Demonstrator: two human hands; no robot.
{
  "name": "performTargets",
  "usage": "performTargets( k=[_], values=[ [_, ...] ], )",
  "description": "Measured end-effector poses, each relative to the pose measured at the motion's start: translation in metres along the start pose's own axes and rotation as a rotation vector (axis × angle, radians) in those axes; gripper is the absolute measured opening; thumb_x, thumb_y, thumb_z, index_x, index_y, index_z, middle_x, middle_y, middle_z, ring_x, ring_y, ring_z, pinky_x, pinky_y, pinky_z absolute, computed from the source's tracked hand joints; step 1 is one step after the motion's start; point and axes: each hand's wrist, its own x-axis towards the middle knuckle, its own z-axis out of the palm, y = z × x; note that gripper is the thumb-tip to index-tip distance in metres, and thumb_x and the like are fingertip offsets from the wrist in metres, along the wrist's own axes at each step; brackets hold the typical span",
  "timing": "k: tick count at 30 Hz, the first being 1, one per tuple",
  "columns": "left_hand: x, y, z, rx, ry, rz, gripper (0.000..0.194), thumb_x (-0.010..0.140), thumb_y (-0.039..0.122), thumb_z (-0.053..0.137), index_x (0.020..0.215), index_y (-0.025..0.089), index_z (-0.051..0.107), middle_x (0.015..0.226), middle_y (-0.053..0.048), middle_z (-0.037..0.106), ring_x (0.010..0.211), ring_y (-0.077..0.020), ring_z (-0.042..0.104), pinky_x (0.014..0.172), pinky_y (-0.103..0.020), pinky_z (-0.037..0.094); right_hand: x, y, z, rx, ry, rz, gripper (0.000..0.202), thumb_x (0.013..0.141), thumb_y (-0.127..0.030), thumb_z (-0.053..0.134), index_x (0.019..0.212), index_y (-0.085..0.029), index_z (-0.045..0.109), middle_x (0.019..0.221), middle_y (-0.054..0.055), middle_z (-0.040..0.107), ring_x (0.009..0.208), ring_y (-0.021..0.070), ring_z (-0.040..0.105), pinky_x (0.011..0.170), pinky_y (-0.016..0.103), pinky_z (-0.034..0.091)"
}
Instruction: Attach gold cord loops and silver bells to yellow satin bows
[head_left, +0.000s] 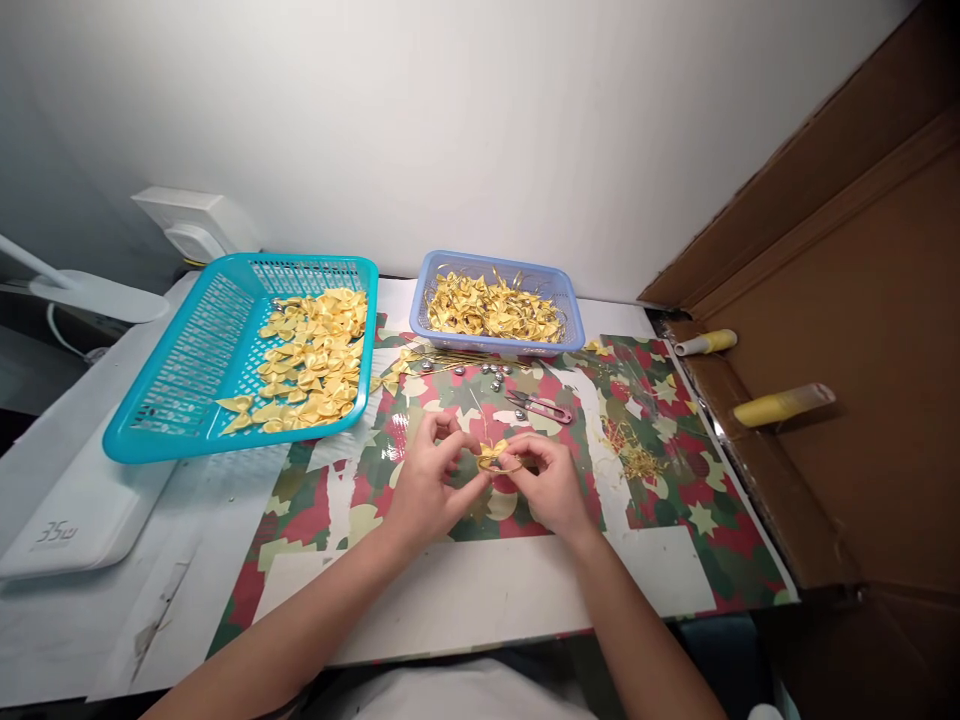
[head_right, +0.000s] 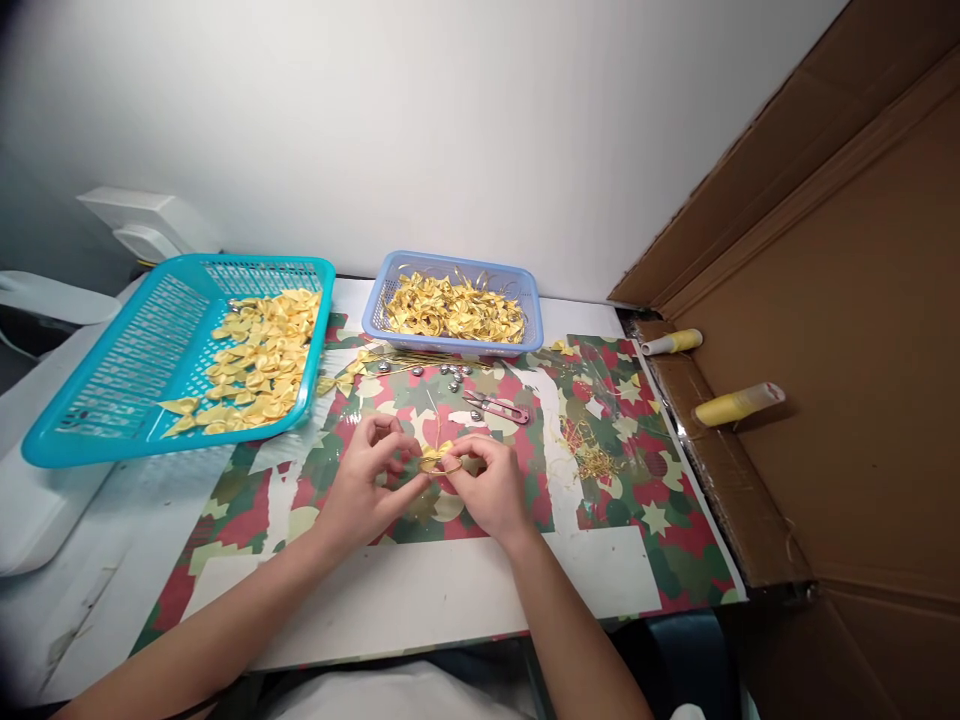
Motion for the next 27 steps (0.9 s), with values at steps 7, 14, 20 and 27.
performTargets(
  k=[7, 14, 20, 27],
  values=[
    [0.0007, -0.0032, 0.0039, 0.092, -0.005, 0.011, 0.012, 0.085, 0.028, 0.058, 0.081, 0.019, 0.064, 0.088, -0.004, 0.042, 0.081, -0.0177, 0.049, 0.06, -0.026, 0.044, -0.0009, -0.0026, 0.0032, -0.091, 0.032, -0.049, 0.012, 0.077, -0.028, 0.067, 0.073, -0.018, 0.072, 0.083, 0.007, 0.069, 0.078, 0.0187, 0.064, 0.06, 0.027, 0.053],
    [0.0003, -0.0031, 0.0029, 0.005, -0.025, -0.014, 0.015, 0.086, 0.03, 0.058, 0.08, 0.02, 0.067, 0.085, -0.003, 0.042, 0.075, -0.0162, 0.047, 0.056, -0.025, 0.041, -0.0014, -0.0038, 0.0025, -0.118, 0.034, -0.068, 0.012, 0.077, -0.028, 0.067, 0.073, -0.019, 0.074, 0.084, 0.007, 0.07, 0.076, 0.0175, 0.065, 0.058, 0.025, 0.05],
    [0.0015, -0.0023, 0.0017, -0.017, -0.039, -0.024, 0.016, 0.087, 0.031, 0.057, 0.079, 0.021, 0.067, 0.083, -0.003, 0.041, 0.075, -0.0163, 0.046, 0.056, -0.025, 0.04, -0.0017, -0.0022, 0.0012, -0.135, 0.025, -0.055, 0.01, 0.076, -0.027, 0.069, 0.076, -0.02, 0.076, 0.087, 0.007, 0.071, 0.08, 0.0185, 0.066, 0.062, 0.027, 0.052],
    [0.0025, -0.0032, 0.0011, -0.034, -0.057, -0.038, 0.02, 0.087, 0.035, 0.057, 0.078, 0.021, 0.067, 0.082, -0.002, 0.041, 0.073, -0.0162, 0.046, 0.057, -0.025, 0.039, -0.0009, -0.001, 0.0004, -0.122, 0.029, -0.034, 0.01, 0.075, -0.029, 0.07, 0.076, -0.02, 0.076, 0.088, 0.008, 0.071, 0.078, 0.0184, 0.066, 0.06, 0.027, 0.052]
  ],
)
